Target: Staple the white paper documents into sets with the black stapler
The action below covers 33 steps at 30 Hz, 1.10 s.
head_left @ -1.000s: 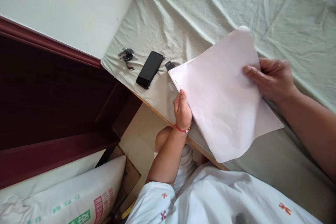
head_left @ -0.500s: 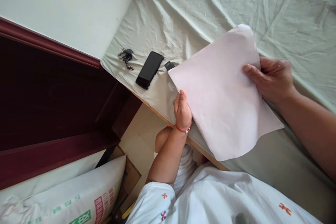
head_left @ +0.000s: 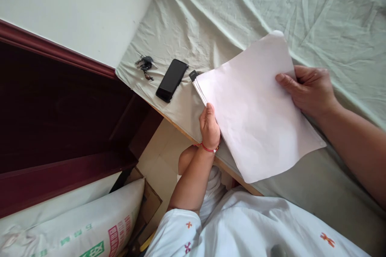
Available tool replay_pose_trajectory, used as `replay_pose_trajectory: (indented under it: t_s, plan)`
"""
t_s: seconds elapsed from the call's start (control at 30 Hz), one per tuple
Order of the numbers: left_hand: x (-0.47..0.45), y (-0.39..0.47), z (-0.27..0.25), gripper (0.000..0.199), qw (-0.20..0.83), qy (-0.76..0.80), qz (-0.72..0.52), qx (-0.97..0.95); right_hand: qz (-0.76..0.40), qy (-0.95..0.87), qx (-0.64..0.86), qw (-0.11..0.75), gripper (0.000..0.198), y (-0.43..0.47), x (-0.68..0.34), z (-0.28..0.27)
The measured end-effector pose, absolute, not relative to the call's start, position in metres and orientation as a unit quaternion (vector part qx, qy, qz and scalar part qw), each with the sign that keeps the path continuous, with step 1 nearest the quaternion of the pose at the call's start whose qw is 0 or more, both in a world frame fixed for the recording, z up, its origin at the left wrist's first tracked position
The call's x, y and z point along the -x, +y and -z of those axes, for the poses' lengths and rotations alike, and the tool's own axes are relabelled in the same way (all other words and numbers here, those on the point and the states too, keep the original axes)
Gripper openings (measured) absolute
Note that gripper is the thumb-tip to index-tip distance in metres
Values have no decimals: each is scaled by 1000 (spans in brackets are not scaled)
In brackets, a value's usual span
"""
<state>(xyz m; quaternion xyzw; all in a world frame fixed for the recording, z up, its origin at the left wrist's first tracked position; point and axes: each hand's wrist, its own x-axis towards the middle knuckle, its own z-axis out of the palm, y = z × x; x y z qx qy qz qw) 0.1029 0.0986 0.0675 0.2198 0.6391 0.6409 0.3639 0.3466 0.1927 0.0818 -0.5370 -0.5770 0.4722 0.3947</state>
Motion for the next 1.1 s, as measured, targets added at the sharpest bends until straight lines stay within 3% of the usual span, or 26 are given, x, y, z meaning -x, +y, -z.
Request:
replay_pose_trajectory:
  t_s: [0.37, 0.67, 0.87, 1.1]
  plan:
    - [-101, 97, -68, 59, 395, 609, -638, -260, -470, -583, 533, 393, 60, 191, -345, -85]
    - [-98, 97, -64, 51, 391, 625, -632, -238, -481, -587, 529, 379, 57, 190, -346, -84]
    - [-94, 97, -62, 53, 371, 632, -637, -238, -461, -598, 503, 422, 38, 195, -345, -77]
    - [-91, 103, -71, 39, 391, 585, -672, -230, -468, -622, 479, 405, 56, 200, -354, -72]
